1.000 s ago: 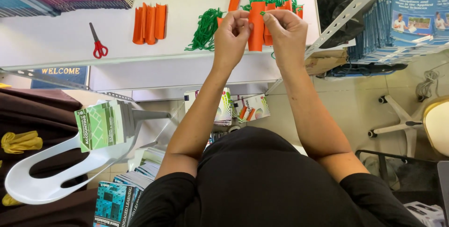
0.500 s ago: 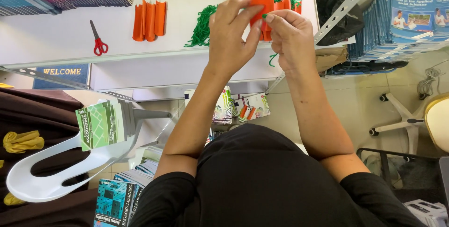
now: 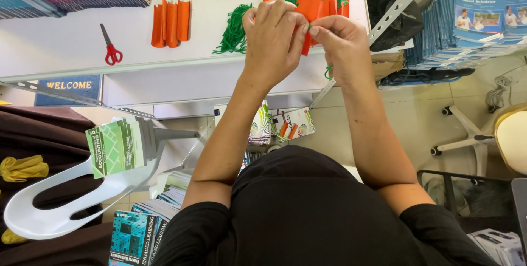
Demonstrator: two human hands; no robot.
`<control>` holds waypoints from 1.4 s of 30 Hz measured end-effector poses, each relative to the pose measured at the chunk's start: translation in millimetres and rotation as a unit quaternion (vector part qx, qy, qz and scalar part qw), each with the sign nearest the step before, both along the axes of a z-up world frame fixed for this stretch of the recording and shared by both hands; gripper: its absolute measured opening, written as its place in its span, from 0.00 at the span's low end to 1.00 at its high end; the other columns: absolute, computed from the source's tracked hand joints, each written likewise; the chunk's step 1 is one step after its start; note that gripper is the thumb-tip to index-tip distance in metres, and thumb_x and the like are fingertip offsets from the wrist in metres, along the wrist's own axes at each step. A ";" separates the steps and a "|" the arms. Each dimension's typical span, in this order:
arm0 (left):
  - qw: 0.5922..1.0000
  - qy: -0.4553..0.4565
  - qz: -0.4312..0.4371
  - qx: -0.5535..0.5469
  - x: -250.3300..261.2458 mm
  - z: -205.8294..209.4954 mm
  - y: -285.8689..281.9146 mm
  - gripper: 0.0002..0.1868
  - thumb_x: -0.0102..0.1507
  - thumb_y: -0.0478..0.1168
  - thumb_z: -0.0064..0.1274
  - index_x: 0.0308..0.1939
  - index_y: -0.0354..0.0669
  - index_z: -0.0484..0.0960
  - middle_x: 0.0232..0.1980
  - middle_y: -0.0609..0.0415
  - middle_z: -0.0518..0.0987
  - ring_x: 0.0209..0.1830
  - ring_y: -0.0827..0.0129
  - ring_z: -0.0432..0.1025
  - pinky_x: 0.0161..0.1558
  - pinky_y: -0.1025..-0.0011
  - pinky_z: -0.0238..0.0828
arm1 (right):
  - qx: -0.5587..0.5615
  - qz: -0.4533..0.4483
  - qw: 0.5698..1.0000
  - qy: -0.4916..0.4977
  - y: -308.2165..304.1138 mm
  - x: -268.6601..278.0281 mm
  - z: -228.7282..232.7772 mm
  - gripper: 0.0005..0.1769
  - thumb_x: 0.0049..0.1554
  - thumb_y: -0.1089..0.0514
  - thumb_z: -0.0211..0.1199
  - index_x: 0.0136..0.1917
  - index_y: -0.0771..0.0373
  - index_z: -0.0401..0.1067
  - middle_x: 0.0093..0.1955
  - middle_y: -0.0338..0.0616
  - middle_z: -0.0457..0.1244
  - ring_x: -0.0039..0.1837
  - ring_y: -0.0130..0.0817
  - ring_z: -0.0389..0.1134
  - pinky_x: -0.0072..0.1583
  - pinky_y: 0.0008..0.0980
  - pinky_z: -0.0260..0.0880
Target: Assembling paper carrot decorations by attaching green yarn to orange paper cones.
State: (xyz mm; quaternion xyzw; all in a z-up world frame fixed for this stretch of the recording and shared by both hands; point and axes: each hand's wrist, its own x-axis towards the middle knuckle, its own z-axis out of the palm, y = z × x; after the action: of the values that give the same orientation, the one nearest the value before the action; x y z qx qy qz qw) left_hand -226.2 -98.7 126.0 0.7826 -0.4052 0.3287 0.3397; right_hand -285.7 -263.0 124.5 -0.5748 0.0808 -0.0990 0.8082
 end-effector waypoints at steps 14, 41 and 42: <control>0.997 0.036 -0.054 -0.042 2.0 -3.2 -6.5 0.09 0.68 0.32 0.55 0.51 0.44 0.75 0.55 0.51 0.73 0.57 0.58 0.70 0.58 0.58 0.66 | -0.349 -0.164 0.909 -0.156 -1.8 2.8 -8.9 0.01 0.62 0.68 0.68 0.48 0.68 0.76 0.37 0.35 0.60 0.37 0.19 0.52 0.39 0.23 0.52; 0.949 0.230 -0.096 -0.195 -24.6 5.3 -21.0 0.11 0.68 0.28 0.55 0.54 0.39 0.75 0.46 0.52 0.83 0.40 0.70 0.81 0.43 0.73 0.81 | -0.524 -0.248 0.746 -0.328 8.4 -0.1 14.1 0.10 0.62 0.71 0.73 0.55 0.64 0.76 0.51 0.45 0.63 0.48 0.36 0.68 0.47 0.33 0.68; 0.949 0.230 -0.096 -0.195 -25.3 6.8 -20.0 0.11 0.68 0.28 0.55 0.54 0.39 0.75 0.46 0.52 0.83 0.40 0.70 0.81 0.43 0.73 0.81 | -0.524 -0.247 0.746 -0.328 12.5 -3.8 28.3 0.10 0.62 0.71 0.73 0.55 0.64 0.76 0.51 0.45 0.63 0.48 0.36 0.68 0.47 0.33 0.68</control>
State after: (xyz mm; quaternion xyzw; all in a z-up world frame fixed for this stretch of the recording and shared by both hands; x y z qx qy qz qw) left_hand -251.5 -118.7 132.8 0.7128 -0.3167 0.1785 0.5998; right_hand -289.5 -250.5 152.8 -0.8000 -0.1149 -0.5048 0.3033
